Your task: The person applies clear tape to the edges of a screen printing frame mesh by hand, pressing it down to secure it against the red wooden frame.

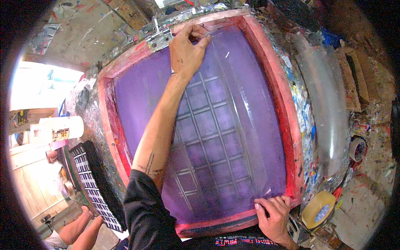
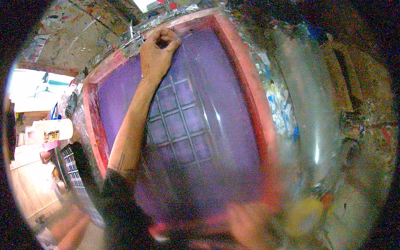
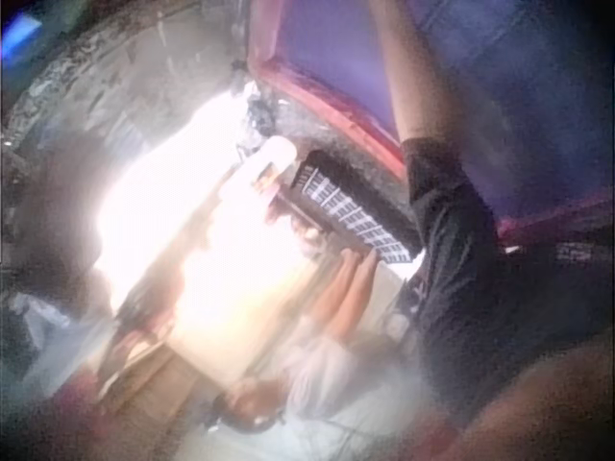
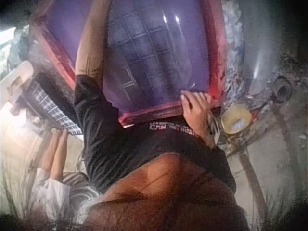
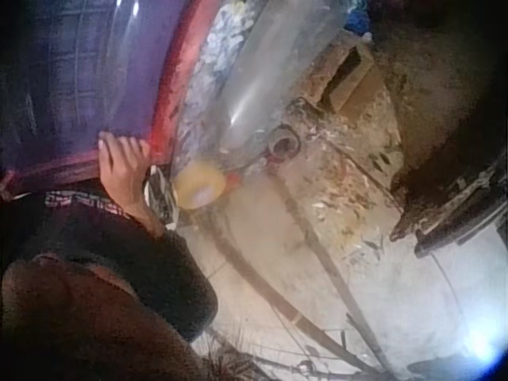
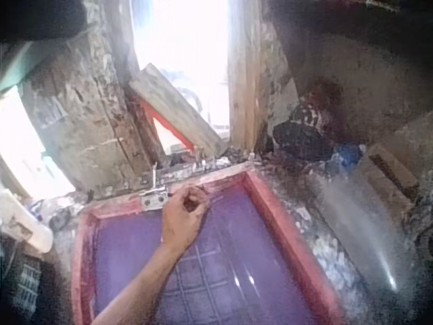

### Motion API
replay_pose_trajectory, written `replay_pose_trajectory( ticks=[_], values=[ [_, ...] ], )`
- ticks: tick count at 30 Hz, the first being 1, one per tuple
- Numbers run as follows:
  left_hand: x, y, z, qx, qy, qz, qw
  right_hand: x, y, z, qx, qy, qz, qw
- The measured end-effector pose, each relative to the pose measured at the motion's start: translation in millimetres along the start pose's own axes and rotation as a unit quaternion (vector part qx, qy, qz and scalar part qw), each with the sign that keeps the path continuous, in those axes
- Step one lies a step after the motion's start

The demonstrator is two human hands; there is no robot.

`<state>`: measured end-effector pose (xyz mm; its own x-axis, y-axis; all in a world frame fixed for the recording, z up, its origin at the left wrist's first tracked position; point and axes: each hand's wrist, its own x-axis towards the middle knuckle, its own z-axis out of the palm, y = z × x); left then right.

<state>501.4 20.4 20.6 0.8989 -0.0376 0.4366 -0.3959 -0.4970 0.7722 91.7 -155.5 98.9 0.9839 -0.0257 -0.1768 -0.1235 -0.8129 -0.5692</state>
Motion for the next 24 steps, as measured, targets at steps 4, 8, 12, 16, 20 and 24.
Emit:
replay_pose_trajectory(
  ticks=[4,8,12,16,20,24],
  values=[
    [0,6,-2,-0.026,0.009,-0.015,1.000,-2,1,4,-0.006,0.021,-0.013,1.000],
    [1,9,-3,-0.106,0.014,-0.045,0.993,-1,3,1,-0.021,0.028,-0.048,0.998],
    [0,8,-3,-0.018,-0.011,-0.005,1.000,5,-1,-5,-0.042,0.016,-0.058,0.997],
    [-1,6,-1,-0.023,-0.017,0.009,1.000,11,-6,-5,-0.057,0.014,-0.055,0.997],
    [-1,5,-1,-0.009,-0.021,0.024,0.999,12,-6,-4,-0.047,0.010,-0.047,0.998],
    [0,5,-2,0.001,-0.024,0.019,1.000,12,-5,-6,-0.039,0.010,-0.047,0.998]
  ],
)
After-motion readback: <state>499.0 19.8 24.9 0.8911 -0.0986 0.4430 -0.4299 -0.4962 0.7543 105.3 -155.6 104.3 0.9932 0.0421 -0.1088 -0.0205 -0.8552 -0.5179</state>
